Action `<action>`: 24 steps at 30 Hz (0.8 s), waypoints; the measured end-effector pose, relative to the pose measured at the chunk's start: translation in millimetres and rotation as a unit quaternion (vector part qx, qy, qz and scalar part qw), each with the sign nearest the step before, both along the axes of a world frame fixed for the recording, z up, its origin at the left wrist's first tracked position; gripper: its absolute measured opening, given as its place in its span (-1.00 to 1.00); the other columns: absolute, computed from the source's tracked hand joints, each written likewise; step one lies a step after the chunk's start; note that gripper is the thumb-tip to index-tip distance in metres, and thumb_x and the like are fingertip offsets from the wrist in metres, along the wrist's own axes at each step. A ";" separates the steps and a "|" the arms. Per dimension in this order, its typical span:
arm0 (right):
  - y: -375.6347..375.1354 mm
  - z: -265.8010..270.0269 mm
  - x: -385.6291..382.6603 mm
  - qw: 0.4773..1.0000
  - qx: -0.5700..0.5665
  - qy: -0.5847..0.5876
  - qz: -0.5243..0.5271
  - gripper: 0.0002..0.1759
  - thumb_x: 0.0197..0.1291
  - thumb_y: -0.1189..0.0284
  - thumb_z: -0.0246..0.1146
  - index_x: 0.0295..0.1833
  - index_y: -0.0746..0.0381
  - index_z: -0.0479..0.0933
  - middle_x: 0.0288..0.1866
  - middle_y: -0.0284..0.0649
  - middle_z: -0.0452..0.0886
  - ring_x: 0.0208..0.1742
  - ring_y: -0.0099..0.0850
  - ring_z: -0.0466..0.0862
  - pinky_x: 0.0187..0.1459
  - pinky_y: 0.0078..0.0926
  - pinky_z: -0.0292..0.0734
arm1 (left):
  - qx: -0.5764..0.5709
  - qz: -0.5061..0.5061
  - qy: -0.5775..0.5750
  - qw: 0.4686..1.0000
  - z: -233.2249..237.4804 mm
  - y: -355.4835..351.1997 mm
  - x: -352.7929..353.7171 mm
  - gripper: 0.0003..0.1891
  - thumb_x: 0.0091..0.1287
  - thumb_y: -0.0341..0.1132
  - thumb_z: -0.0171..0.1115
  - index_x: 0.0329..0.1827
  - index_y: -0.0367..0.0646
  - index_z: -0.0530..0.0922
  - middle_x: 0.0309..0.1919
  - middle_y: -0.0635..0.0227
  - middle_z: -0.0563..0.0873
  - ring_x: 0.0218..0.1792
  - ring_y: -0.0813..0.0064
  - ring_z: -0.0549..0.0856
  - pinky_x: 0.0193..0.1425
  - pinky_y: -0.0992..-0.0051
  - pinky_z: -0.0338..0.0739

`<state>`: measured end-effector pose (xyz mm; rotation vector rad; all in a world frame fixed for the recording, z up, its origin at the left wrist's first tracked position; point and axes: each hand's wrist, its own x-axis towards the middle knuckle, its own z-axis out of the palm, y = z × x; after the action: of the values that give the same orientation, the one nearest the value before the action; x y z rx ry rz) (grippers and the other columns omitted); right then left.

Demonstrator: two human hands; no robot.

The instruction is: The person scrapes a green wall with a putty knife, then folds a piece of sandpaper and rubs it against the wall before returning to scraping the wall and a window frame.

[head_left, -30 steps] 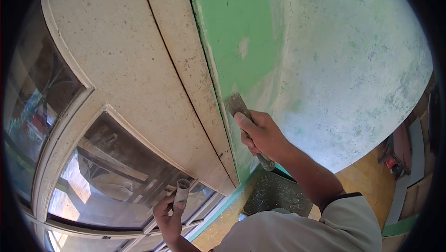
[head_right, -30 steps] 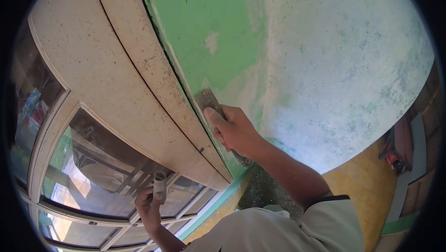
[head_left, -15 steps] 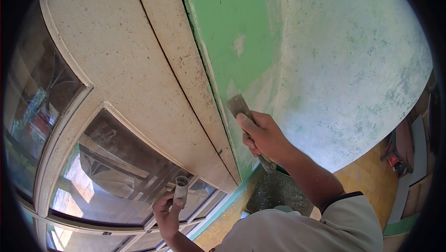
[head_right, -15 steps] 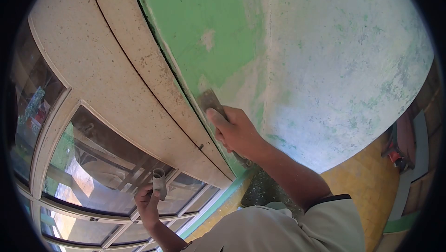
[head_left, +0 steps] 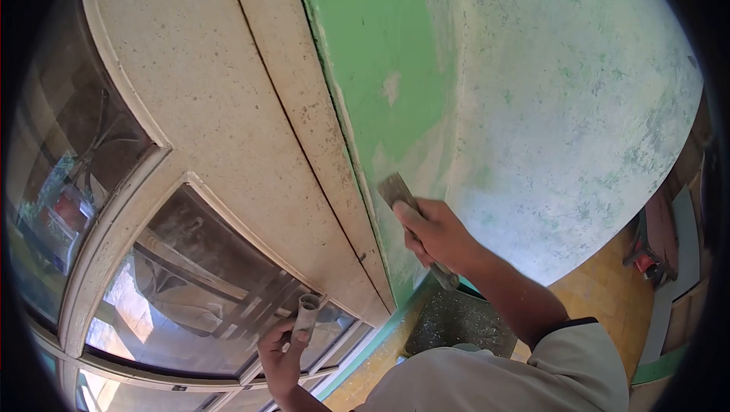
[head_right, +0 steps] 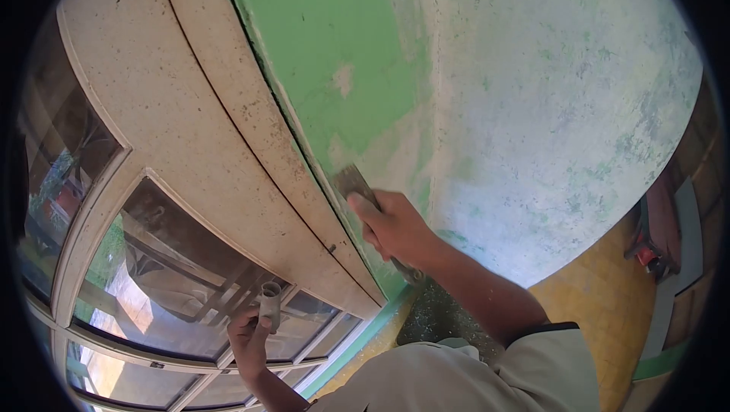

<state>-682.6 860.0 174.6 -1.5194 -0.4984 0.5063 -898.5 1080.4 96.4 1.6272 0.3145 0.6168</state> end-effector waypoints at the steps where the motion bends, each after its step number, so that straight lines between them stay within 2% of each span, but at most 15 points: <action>1: -2.1 -6.3 -5.9 1.000 -0.013 0.009 -0.006 -0.56 0.36 0.08 0.01 -0.45 0.19 0.28 -0.71 -0.41 0.30 -0.77 -0.66 0.27 -0.71 -0.62 0.27 | 0.003 -0.006 -0.001 1.000 -1.5 0.8 -0.7 -0.81 0.17 -0.42 0.31 -0.20 -0.34 0.59 -0.45 0.44 0.61 -0.42 0.70 0.50 -0.29 0.65 0.38; 6: 10.4 -10.9 -0.9 0.999 -0.011 0.036 -0.014 -0.54 0.36 0.06 0.00 -0.45 0.20 0.30 -0.70 -0.41 0.31 -0.74 -0.67 0.28 -0.70 -0.66 0.27 | 0.028 -0.015 0.001 0.999 -6.3 4.4 -1.3 -0.79 0.14 -0.45 0.34 -0.19 -0.33 0.60 -0.42 0.44 0.63 -0.43 0.73 0.48 -0.29 0.66 0.38; 7: 15.9 -7.0 3.0 1.000 0.000 0.015 -0.015 -0.56 0.37 0.08 0.00 -0.44 0.20 0.30 -0.69 -0.41 0.31 -0.74 -0.67 0.29 -0.69 -0.65 0.27 | 0.049 -0.015 0.010 0.999 -5.8 4.9 -1.5 -0.82 0.16 -0.45 0.30 -0.22 -0.35 0.57 -0.44 0.40 0.60 -0.41 0.65 0.52 -0.27 0.62 0.39; 11: 32.2 11.3 3.3 0.998 0.037 -0.039 -0.025 -0.66 0.39 0.17 -0.01 -0.34 0.20 0.30 -0.66 -0.38 0.35 -0.71 -0.64 0.33 -0.63 -0.64 0.32 | 0.052 -0.003 0.010 0.999 -2.6 1.0 -0.2 -0.81 0.13 -0.44 0.32 -0.23 -0.35 0.58 -0.44 0.42 0.61 -0.40 0.68 0.53 -0.27 0.63 0.39; 15: 30.5 2.4 -4.4 0.992 0.050 -0.111 -0.032 -0.72 0.40 0.23 -0.02 -0.24 0.24 0.34 -0.62 -0.33 0.39 -0.69 -0.61 0.37 -0.61 -0.62 0.35 | 0.076 0.001 0.017 0.997 -3.4 4.0 -1.6 -0.81 0.13 -0.45 0.32 -0.23 -0.35 0.58 -0.43 0.41 0.62 -0.41 0.69 0.54 -0.26 0.63 0.40; 17: 25.6 -6.2 -12.8 0.995 0.050 -0.080 -0.026 -0.79 0.40 0.32 -0.04 -0.22 0.24 0.31 -0.58 -0.35 0.41 -0.68 -0.63 0.35 -0.60 -0.65 0.30 | 0.076 0.005 0.003 0.997 -5.4 3.3 -0.1 -0.82 0.14 -0.46 0.33 -0.23 -0.35 0.59 -0.45 0.40 0.63 -0.44 0.69 0.54 -0.30 0.63 0.42; 21: 24.3 -27.9 -15.6 0.997 0.050 -0.056 -0.031 -0.84 0.40 0.36 -0.06 -0.15 0.24 0.30 -0.57 -0.33 0.41 -0.69 -0.63 0.36 -0.61 -0.64 0.32 | 0.049 0.028 0.019 0.998 -4.6 2.3 -0.2 -0.83 0.15 -0.45 0.33 -0.24 -0.35 0.59 -0.48 0.40 0.64 -0.47 0.69 0.54 -0.36 0.65 0.43; 24: 25.6 -23.5 -15.2 0.998 0.044 -0.027 -0.041 -0.84 0.40 0.36 -0.06 -0.16 0.24 0.29 -0.59 -0.33 0.40 -0.71 -0.63 0.35 -0.65 -0.64 0.31 | 0.039 0.033 0.008 0.999 -2.3 3.3 1.2 -0.83 0.14 -0.45 0.36 -0.27 -0.34 0.59 -0.51 0.40 0.64 -0.50 0.70 0.54 -0.39 0.66 0.42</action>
<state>-697.8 885.6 151.1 -1.4651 -0.4929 0.3753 -897.3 1083.7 94.0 1.7021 0.3609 0.6724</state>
